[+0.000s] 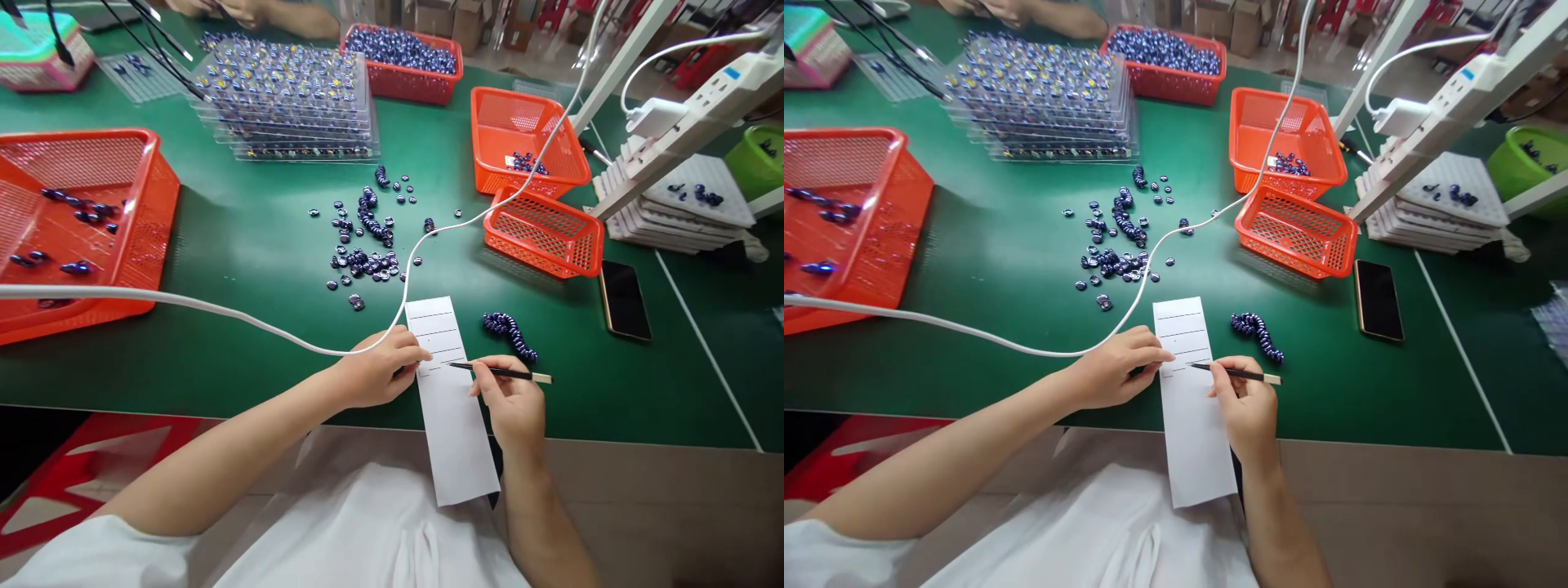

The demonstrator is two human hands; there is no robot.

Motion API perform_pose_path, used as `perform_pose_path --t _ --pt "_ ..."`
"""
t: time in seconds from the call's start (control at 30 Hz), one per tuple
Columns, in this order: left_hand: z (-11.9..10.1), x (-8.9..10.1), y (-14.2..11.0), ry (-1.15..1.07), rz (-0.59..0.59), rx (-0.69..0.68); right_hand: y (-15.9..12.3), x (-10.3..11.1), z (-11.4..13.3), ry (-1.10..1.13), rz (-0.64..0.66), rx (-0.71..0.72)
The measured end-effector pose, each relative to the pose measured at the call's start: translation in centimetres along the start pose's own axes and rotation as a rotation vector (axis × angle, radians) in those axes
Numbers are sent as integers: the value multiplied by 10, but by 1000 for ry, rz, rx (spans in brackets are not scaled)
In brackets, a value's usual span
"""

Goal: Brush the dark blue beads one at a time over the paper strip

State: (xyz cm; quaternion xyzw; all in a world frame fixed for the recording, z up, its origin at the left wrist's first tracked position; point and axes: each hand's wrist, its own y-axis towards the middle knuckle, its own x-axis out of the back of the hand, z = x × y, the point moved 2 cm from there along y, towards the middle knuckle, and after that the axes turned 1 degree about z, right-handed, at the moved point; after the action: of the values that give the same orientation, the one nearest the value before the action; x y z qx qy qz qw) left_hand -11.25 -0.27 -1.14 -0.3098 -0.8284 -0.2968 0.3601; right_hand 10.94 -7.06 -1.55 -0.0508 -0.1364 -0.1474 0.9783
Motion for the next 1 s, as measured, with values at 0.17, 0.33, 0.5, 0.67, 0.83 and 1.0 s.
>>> perform_pose_path --t 0.17,0.33,0.5,0.67,0.83,1.0 --pt "0 -5 2 123 99 -102 6 -5 -2 -66 -22 -7" --pt "-1 -6 2 164 121 -106 5 -4 -2 -118 -6 -36" --pt "-3 -6 2 189 128 -105 6 -4 -1 -126 15 -51" --pt "-4 -6 3 200 126 -100 6 -3 -2 -121 9 -27" --pt "-4 -6 3 212 139 -99 6 -4 -1 -116 1 -13" --pt "-4 -7 3 226 152 -97 6 -6 0 -103 3 -25"
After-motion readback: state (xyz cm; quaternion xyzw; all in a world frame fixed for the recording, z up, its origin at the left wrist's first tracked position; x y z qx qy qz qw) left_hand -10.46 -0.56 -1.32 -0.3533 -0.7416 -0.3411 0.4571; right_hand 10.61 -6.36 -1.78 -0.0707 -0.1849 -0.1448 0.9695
